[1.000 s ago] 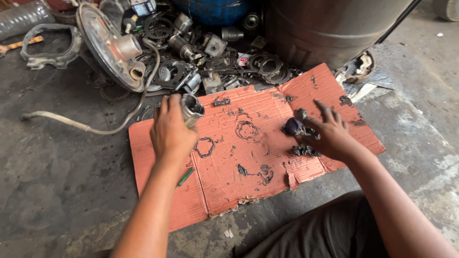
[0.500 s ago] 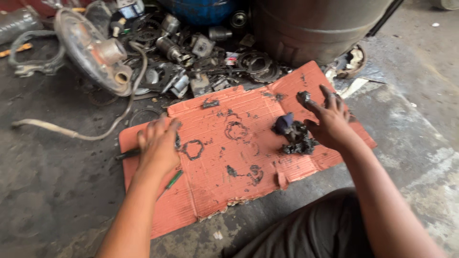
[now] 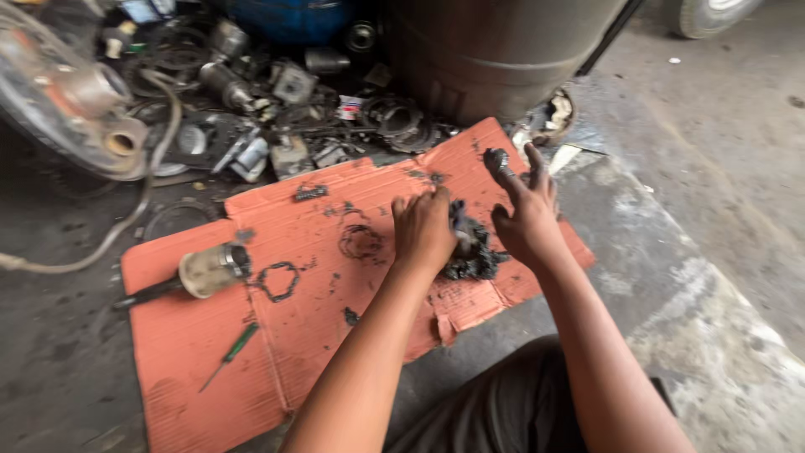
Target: The person handles a greasy automotive part on a cardboard sheet, using a screwdriver and their hands to manipulate the internal components.
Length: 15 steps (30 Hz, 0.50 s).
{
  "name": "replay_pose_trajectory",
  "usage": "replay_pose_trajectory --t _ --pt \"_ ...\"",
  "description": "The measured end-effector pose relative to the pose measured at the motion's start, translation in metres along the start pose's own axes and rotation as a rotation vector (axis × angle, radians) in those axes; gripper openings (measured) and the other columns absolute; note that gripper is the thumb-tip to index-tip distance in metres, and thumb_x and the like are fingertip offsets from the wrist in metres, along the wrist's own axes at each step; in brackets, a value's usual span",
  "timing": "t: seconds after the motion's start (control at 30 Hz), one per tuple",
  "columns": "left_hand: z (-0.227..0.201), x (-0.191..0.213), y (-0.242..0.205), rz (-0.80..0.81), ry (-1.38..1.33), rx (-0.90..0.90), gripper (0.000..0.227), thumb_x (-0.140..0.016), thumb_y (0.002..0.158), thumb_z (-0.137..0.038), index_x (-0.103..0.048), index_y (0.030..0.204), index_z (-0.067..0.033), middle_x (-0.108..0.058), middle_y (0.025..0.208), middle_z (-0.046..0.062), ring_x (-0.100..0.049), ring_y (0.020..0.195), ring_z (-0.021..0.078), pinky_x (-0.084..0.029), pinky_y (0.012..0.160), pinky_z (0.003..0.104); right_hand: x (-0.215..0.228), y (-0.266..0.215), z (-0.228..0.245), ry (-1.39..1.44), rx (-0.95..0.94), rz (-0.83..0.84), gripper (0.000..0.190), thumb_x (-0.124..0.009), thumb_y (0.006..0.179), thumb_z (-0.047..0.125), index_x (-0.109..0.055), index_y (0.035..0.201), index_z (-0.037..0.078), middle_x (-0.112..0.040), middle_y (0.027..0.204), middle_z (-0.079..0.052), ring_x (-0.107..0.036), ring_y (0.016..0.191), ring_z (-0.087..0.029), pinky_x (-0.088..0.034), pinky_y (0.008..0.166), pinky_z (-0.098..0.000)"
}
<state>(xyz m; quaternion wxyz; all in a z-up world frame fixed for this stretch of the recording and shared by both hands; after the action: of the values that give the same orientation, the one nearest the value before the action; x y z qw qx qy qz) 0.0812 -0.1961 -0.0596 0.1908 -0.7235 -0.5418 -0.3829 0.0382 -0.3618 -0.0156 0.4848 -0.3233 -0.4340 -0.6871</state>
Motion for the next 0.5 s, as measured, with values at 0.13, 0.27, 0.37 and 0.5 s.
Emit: replay_pose_trajectory --t 0.13,0.27,0.37,0.5 --pt "0.025 0.029 -0.03 -0.23 -0.665 -0.086 0.02 -0.065 0.086 0.001 -0.057 0.104 -0.0004 -0.072 0.096 0.015 -0.073 0.09 0.0282 -0.056 0.078 0.04 -0.002 -0.007 0.024 0.069 0.122 -0.042 0.075 -0.067 0.077 0.002 -0.057 0.147 0.028 -0.029 0.161 -0.016 -0.033 0.144 -0.045 -0.032 0.117 -0.0581" --pt "0.053 0.059 -0.071 -0.218 -0.961 0.346 0.014 -0.06 0.091 -0.005 -0.064 0.104 0.0 -0.069 0.089 0.02 -0.068 0.071 0.0359 -0.053 0.066 0.045 -0.004 -0.019 0.072 0.16 0.269 -0.081 0.07 -0.063 0.08 -0.002 -0.057 0.145 0.023 -0.035 0.161 -0.013 -0.036 0.146 -0.042 -0.032 0.116 -0.0574" --pt "0.052 0.07 -0.104 -0.398 -0.484 0.578 0.027 -0.07 0.09 -0.026 -0.071 0.091 0.0009 -0.075 0.088 0.021 -0.073 0.084 0.0331 -0.054 0.076 0.042 0.008 -0.041 0.093 0.176 0.35 -0.034 0.066 -0.068 0.079 0.001 -0.06 0.141 0.024 -0.035 0.16 -0.014 -0.035 0.144 -0.042 -0.03 0.115 -0.0579" --pt "0.05 0.077 -0.129 -0.292 -0.285 0.663 0.036 -0.067 0.09 -0.037 -0.073 0.088 -0.002 -0.075 0.089 0.021 -0.071 0.085 0.0376 -0.053 0.073 0.046 0.017 -0.06 0.103 0.107 0.359 -0.038 0.056 -0.07 0.08 0.006 -0.062 0.132 0.026 -0.035 0.161 -0.013 -0.037 0.142 -0.04 -0.03 0.115 -0.0567"
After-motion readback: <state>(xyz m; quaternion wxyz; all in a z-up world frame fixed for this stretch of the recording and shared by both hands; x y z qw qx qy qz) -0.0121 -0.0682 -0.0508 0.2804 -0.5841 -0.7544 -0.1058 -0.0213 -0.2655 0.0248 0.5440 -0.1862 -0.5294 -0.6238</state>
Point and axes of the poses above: each hand's wrist, its own y-axis towards the middle knuckle, its own x-axis out of the back of the hand, z = x × y, the point moved 1 cm from there along y, towards the middle knuckle
